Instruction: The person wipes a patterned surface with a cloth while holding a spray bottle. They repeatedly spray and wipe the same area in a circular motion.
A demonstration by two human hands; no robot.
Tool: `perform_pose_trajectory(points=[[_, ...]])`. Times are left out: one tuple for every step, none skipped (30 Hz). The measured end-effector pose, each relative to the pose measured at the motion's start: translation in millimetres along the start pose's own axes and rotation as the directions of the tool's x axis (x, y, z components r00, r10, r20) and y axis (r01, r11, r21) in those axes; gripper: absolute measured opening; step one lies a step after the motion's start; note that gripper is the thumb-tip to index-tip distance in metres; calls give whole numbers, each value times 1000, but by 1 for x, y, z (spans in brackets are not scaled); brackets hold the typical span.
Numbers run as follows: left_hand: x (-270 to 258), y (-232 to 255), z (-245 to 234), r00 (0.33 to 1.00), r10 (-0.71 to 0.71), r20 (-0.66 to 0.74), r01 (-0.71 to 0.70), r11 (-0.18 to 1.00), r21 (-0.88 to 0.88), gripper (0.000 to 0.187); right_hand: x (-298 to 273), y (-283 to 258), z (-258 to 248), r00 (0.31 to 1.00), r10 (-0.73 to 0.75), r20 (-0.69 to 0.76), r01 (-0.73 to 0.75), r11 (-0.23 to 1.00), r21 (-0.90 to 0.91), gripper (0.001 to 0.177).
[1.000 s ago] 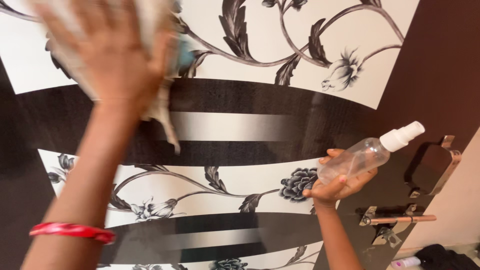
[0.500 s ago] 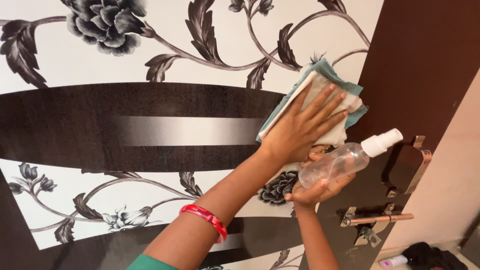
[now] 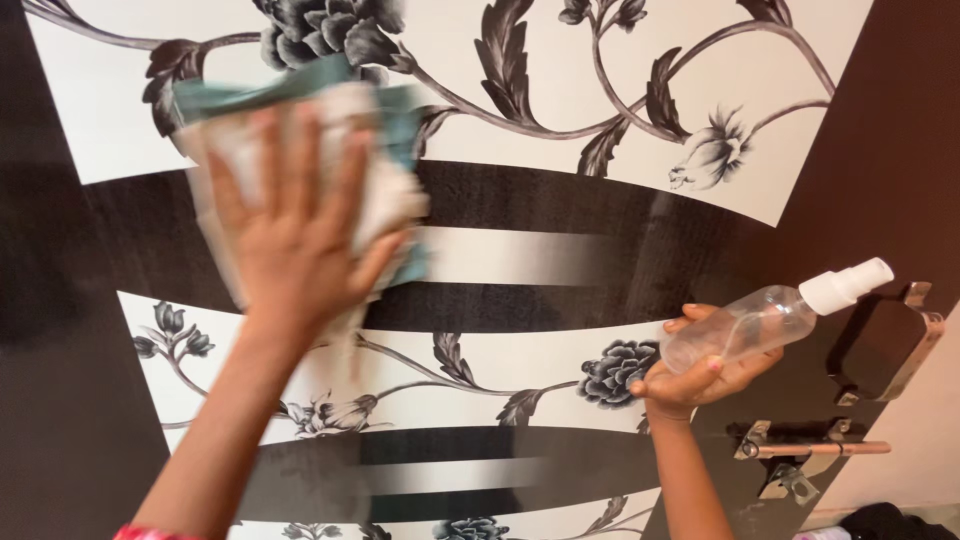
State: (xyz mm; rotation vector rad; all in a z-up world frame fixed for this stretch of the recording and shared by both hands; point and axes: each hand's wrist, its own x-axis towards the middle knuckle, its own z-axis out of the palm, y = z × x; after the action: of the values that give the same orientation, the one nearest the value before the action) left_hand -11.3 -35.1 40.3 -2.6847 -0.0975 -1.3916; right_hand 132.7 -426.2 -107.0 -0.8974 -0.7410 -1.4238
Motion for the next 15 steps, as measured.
perform_pose_trajectory(points=[[-10, -17, 4, 995, -91, 27, 90, 995, 50, 91, -1, 1, 0, 1000, -19, -6, 19, 1000, -2, 87], [-21, -33, 8, 982, -183, 50, 177, 979, 102, 91, -2, 2, 1, 999, -37, -11, 37, 999, -5, 87], [-33, -47, 14, 975, -212, -65, 218, 971, 99, 93, -3, 3, 2, 998, -56, -15, 56, 998, -7, 87], [-43, -54, 22, 954, -239, -180, 258, 962, 91, 95, -4, 2, 3, 998, -69, -4, 69, 997, -37, 86], [-52, -58, 29, 943, -255, -212, 271, 961, 52, 93, -4, 1, 4, 996, -86, 2, 86, 994, -67, 84], [-59, -59, 34, 931, -272, -244, 283, 959, 12, 92, -4, 0, 6, 995, -103, 7, 104, 990, -97, 83], [-61, -57, 40, 918, -291, -270, 294, 955, -32, 90, -3, 0, 6, 995, -103, -18, 101, 991, -90, 83], [-57, -50, 47, 913, -288, -289, 292, 956, -31, 92, -4, 0, 8, 994, -102, -43, 98, 992, -83, 83], [-53, -40, 52, 908, -287, -306, 292, 956, -29, 93, -4, -1, 8, 993, -98, -66, 93, 993, -75, 82], [-48, -26, 55, 902, -286, -323, 293, 956, -27, 95, -3, -1, 7, 992, -104, -77, 97, 992, -85, 83], [-44, -9, 56, 924, -224, -310, 226, 974, -29, 95, -3, -1, 8, 990, -107, -88, 99, 991, -91, 84], [-39, 13, 56, 941, -160, -297, 158, 987, -32, 94, -2, -1, 7, 989, -110, -100, 100, 990, -96, 85], [-32, 36, 54, 966, -91, -242, 80, 995, -54, 95, -2, -1, 8, 988, -107, -107, 98, 991, -90, 85], [-25, 60, 52, 982, -18, -189, 3, 997, -80, 95, -3, -1, 8, 988, -105, -114, 96, 992, -84, 85], [-17, 83, 50, 968, 79, -237, -105, 990, -98, 93, -3, -1, 8, 987, -103, -121, 94, 992, -79, 85]])
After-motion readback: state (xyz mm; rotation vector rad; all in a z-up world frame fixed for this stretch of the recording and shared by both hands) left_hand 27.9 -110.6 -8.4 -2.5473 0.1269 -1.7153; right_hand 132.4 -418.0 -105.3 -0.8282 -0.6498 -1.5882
